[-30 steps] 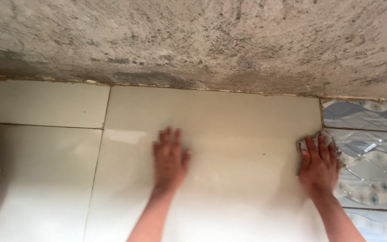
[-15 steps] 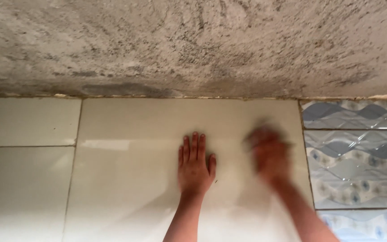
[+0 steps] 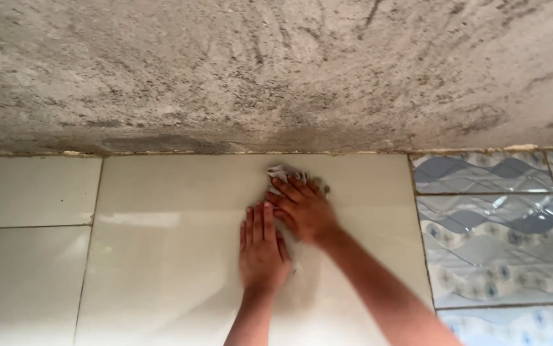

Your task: The person wipes a tiled floor with a cloth, moving across different tile patterns including mosaic and patterned tiles. They clean around a large potted plant and along the base of a wall.

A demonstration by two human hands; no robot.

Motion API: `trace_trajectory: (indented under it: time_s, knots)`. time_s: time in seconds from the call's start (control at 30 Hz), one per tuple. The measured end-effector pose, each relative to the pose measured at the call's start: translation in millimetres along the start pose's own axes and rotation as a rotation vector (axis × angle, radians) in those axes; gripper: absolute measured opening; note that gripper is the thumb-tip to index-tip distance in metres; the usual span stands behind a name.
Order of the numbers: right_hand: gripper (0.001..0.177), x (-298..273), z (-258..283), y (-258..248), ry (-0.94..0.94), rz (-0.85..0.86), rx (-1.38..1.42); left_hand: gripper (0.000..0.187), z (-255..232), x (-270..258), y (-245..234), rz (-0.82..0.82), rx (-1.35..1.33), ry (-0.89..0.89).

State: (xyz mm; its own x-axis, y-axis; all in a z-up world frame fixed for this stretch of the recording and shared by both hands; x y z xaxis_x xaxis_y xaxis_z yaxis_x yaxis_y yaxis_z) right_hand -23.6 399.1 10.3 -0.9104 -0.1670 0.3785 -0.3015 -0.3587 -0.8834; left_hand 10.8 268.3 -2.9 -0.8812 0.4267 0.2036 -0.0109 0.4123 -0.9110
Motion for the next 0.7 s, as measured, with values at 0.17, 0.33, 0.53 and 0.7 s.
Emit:
trace_trajectory:
  time_s: [0.17, 0.33, 0.53, 0.7]
  knots:
    - [0.033, -35, -118, -43, 0.332, 0.085, -0.218, 0.067, -3, 0, -4, -0.054, 0.019, 0.010]
    - [0.035, -119, -183, -92, 0.626, -0.275, -0.459, 0.064, -2, -1, -1, -0.078, 0.025, 0.016]
    - [0.044, -98, -58, -32, 0.646, -0.035, -0.447, 0.059, -3, -3, -3, -0.088, 0.044, 0.034]
    - [0.053, -88, 57, -12, 0.366, 0.150, -0.298, 0.056, 1, -4, -4, -0.131, -0.030, 0.035]
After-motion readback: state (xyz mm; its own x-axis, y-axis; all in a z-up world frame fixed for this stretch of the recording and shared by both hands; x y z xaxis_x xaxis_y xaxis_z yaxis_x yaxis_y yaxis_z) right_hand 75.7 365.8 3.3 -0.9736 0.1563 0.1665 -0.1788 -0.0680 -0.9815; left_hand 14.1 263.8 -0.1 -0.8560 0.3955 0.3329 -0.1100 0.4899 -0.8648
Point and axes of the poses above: each hand's wrist, its own x-axis towards the middle knuckle, its own y-axis out of the palm, z = x × y, the point moved 5 cm from there along x, towards the middle knuckle, and after that the axes turned 8 degrees about y, right-handed, at the moved point
